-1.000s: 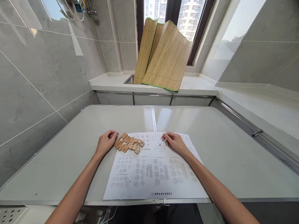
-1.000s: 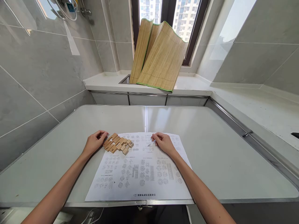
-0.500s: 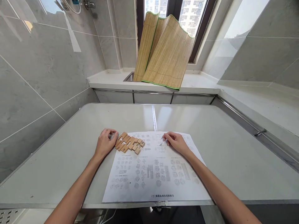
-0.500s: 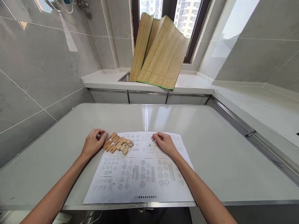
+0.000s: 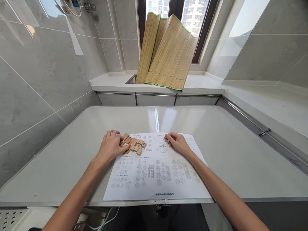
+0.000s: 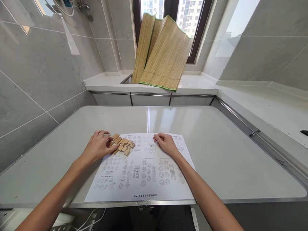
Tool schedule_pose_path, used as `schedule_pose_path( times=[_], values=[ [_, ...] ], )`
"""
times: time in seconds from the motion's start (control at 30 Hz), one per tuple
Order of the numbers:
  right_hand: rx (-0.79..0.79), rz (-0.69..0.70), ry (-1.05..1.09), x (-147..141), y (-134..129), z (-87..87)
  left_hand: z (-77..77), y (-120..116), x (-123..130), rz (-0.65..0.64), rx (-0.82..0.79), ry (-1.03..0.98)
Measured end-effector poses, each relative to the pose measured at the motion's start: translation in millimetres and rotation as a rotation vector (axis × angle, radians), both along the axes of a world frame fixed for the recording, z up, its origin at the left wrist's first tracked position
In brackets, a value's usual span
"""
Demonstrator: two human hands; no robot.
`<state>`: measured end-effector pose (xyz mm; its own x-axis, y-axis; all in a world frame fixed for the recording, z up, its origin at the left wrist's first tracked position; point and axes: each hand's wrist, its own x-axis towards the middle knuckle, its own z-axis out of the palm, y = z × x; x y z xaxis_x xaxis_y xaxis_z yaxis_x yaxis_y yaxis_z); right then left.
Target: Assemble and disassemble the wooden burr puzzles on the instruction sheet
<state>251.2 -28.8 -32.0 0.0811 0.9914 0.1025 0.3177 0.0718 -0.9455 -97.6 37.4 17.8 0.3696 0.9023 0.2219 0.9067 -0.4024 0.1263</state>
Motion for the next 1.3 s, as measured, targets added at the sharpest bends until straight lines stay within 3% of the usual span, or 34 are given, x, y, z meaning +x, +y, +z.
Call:
schedule_pose_path(
  times=[0.3, 0.6, 1.0, 1.3],
  values=[
    [0.015, 0.003, 0.013, 0.1, 0.3, 1.4, 8.9, 25.1, 18.2, 0.017, -0.071, -0.052],
    [0.020, 0.009, 0.027, 2.0, 3.9, -4.1, 19.6, 17.7, 23.6, 0.078, -0.129, -0.022],
    [0.017, 0.008, 0.010, 2.2, 2.5, -0.7, 24.0, 19.0, 20.8, 0.133, -0.183, -0.044],
    [0.016, 0.001, 0.002, 1.5, 2.4, 0.3, 17.0, 26.6, 6.5, 0.128, -0.183, -0.083]
  ],
)
